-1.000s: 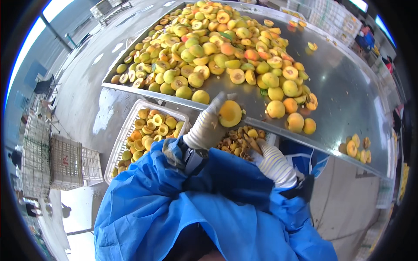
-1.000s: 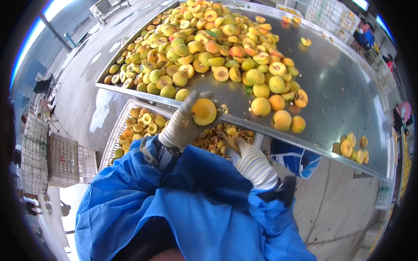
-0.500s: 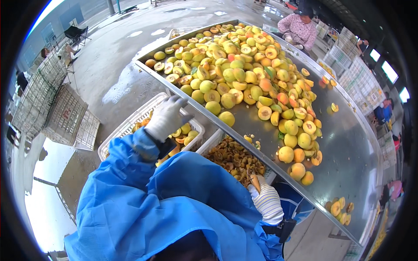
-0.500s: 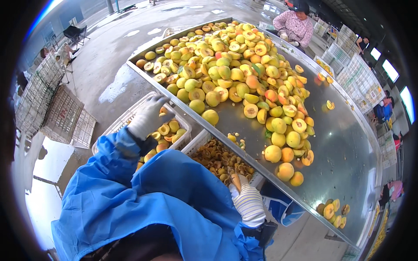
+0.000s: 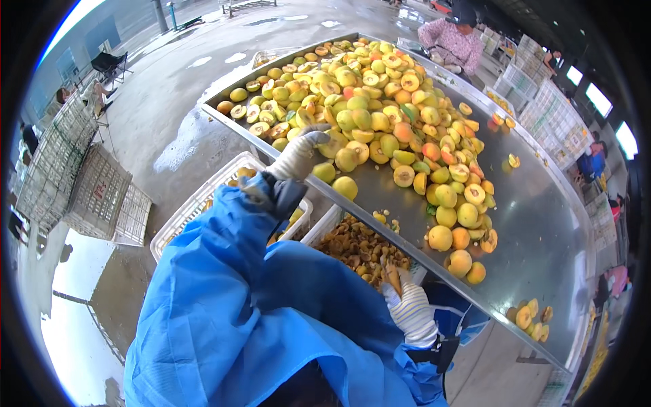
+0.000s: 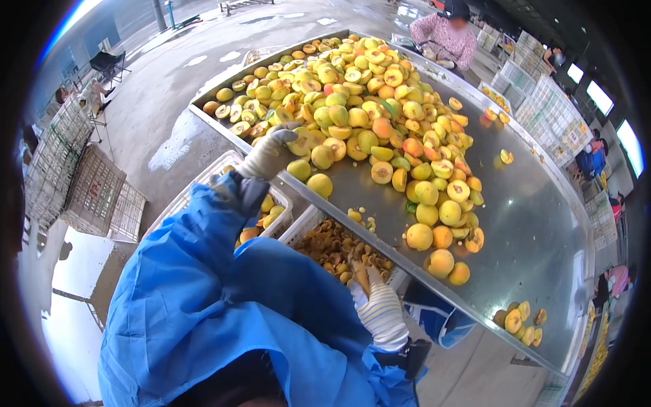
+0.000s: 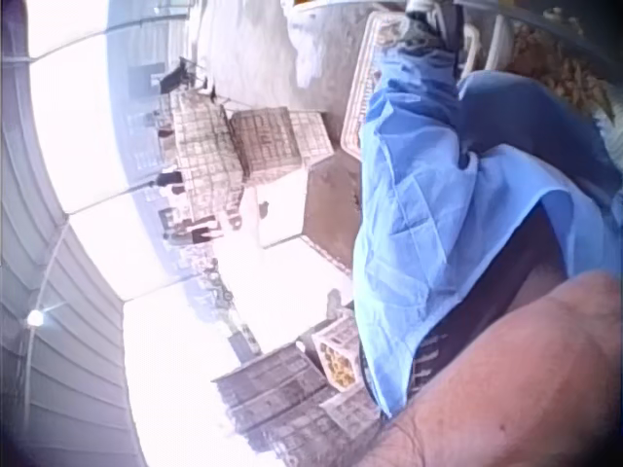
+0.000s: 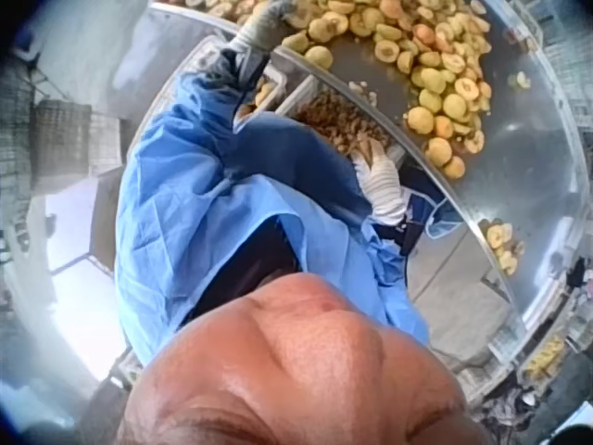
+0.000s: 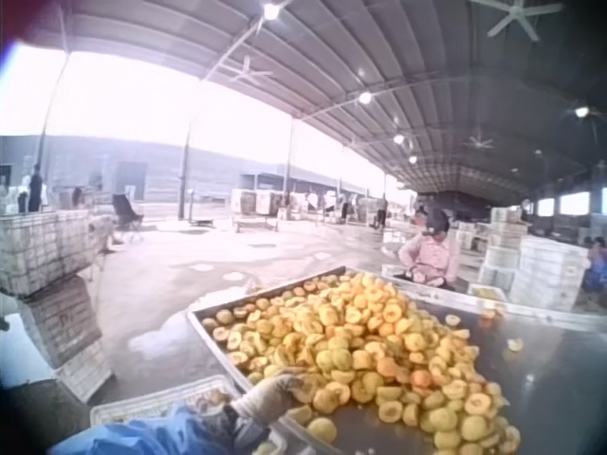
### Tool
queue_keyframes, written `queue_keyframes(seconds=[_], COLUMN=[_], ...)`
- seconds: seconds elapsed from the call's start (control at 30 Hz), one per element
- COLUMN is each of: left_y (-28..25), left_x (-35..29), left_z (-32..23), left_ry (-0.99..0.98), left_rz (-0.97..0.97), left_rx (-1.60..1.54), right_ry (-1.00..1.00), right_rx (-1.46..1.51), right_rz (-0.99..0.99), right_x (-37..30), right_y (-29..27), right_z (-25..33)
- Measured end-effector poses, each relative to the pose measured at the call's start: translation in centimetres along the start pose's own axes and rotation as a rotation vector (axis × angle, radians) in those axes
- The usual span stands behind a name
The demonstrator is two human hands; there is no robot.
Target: Using a small handheld tool to remove pits from halved apricots on a processing table.
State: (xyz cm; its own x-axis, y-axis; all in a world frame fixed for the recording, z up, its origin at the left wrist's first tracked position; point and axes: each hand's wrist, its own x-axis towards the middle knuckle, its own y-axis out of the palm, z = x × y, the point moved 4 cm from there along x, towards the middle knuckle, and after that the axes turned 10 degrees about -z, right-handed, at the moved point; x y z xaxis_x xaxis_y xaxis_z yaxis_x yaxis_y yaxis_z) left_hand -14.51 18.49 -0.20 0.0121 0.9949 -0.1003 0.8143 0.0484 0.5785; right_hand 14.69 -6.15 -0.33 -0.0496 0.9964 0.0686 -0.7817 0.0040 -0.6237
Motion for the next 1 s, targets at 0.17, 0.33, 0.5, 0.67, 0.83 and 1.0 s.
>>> queue_keyframes(seconds=[0.17,0.33,0.5,0.67,0.83,1.0], left_y=[7.9,11.2,12.2,12.4,12.1,11.9], left_x=[-10.7,-14.3,-15.5,-16.2,-16.2,-16.1], left_z=[3.8,8.0,9.2,8.9,9.1,9.4], left_ry=[-0.348,-0.581,-0.333,-0.224,-0.091,-0.043], left_rz=[0.273,0.333,0.287,0.24,0.193,0.16], left_rx=[-0.359,-0.45,-0.1,0.06,0.255,0.288], right_ry=[-0.171,-0.219,-0.265,-0.274,-0.189,-0.214], right_rx=[0.168,0.154,-0.056,-0.322,-0.296,-0.218], right_rz=[-0.258,-0.36,-0.436,-0.461,-0.398,-0.359], right_x=[0.9,1.0,0.8,0.3,0.1,0.0], right_y=[0.4,-0.2,-0.1,0.2,1.2,1.6], right_z=[1.5,2.8,2.0,3.5,3.0,2.7])
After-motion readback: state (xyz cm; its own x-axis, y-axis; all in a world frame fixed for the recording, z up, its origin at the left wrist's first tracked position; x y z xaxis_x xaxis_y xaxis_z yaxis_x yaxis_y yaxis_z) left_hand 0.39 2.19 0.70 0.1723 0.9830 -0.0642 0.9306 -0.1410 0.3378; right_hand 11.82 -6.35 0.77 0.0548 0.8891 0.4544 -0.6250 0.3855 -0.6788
